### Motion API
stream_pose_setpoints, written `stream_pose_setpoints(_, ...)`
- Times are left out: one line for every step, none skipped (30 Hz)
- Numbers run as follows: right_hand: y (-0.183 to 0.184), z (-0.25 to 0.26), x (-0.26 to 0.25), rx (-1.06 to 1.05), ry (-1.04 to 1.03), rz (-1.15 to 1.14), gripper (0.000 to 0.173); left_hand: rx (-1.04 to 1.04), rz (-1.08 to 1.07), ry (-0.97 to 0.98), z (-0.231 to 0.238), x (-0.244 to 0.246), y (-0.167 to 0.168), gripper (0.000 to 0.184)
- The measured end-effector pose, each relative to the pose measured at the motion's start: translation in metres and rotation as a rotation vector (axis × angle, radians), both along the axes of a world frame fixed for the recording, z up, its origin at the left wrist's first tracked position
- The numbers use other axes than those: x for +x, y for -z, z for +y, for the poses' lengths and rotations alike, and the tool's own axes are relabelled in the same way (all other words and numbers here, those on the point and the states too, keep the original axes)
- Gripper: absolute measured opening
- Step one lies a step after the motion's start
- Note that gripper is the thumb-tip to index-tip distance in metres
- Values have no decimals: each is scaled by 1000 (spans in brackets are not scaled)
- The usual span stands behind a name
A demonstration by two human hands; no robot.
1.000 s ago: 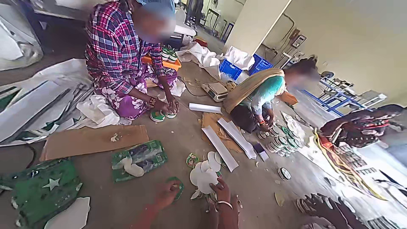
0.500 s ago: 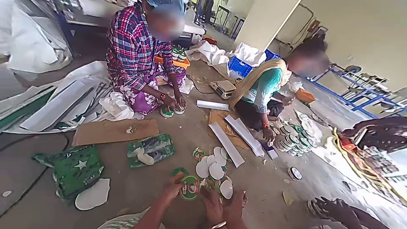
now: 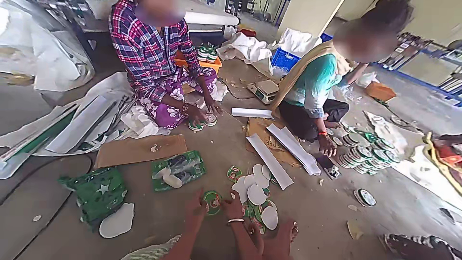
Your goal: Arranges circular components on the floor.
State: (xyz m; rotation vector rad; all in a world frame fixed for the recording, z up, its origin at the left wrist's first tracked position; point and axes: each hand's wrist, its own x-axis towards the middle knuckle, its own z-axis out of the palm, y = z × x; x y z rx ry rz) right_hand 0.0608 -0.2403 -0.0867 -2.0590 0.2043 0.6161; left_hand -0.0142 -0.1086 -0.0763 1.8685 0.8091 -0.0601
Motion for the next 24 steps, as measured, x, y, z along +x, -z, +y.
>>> stream_pose_setpoints(1,1,3,-29,-9,-2,71,45,0,11,-1,2,1,52)
stream_pose_setpoints(1,2,4,-53,-17,-5,70,102,18,32,-1,4,2,53)
stream_pose_setpoints(-2,2,3,-65,-30,3,70,164,46,64,-1,5,0,53)
stream_pose_setpoints(-6,2,2,-64,-45,15,70,242,59,111,-2,5,-2,54)
stream_pose_setpoints(0,1,3,-59,-50,-8,71,340,48,173,-4,5,-3,53)
stream_pose_setpoints(5,1,5,-56,-55,-29,71,438,18,255,-7,5,-3,52)
stream_pose_setpoints(7,1,6,-61,-62,-33,72,522,-40,333,-12,5,2,50)
stream_pose_setpoints(7,1,7,-75,-72,-34,73,572,-139,396,-18,5,14,47)
stream_pose_setpoints(6,2,7,-92,-81,-35,73,563,-167,470,-23,5,21,48)
stream_pose_setpoints(5,3,8,-113,-91,-37,73,529,-88,569,-26,6,21,52)
stream_pose_setpoints(5,3,8,-128,-98,-40,74,509,28,667,-27,8,21,61)
stream_pose_setpoints(6,4,9,-127,-98,-37,75,505,128,742,-28,9,21,72)
stream_pose_setpoints(7,3,9,-111,-85,-30,76,522,181,779,-28,10,22,79)
stream_pose_setpoints(9,2,10,-89,-61,-20,76,538,199,787,-29,10,22,83)
stream_pose_setpoints(12,-1,12,-58,-20,-19,75,545,199,779,-30,11,23,84)
stream_pose_setpoints(14,-4,12,-20,33,-27,73,533,211,770,-31,13,22,84)
stream_pose_setpoints(17,-8,14,23,89,-46,71,534,228,765,-31,15,21,83)
stream_pose_setpoints(20,-12,14,58,139,-71,70,547,242,766,-32,17,21,81)
stream_pose_setpoints(22,-16,13,95,178,-91,68,569,240,759,-33,17,23,75)
stream_pose_setpoints(23,-21,11,124,198,-101,67,590,223,744,-35,15,27,71)
stream_pose_setpoints(21,-24,7,143,196,-104,66,613,206,726,-36,14,30,69)
stream_pose_setpoints(17,-26,4,150,175,-109,66,625,200,712,-36,14,31,67)
stream_pose_setpoints(13,-29,-1,148,146,-109,65,620,206,708,-35,14,29,69)
stream_pose_setpoints(9,-34,-7,152,125,-108,65,592,218,702,-35,12,26,74)
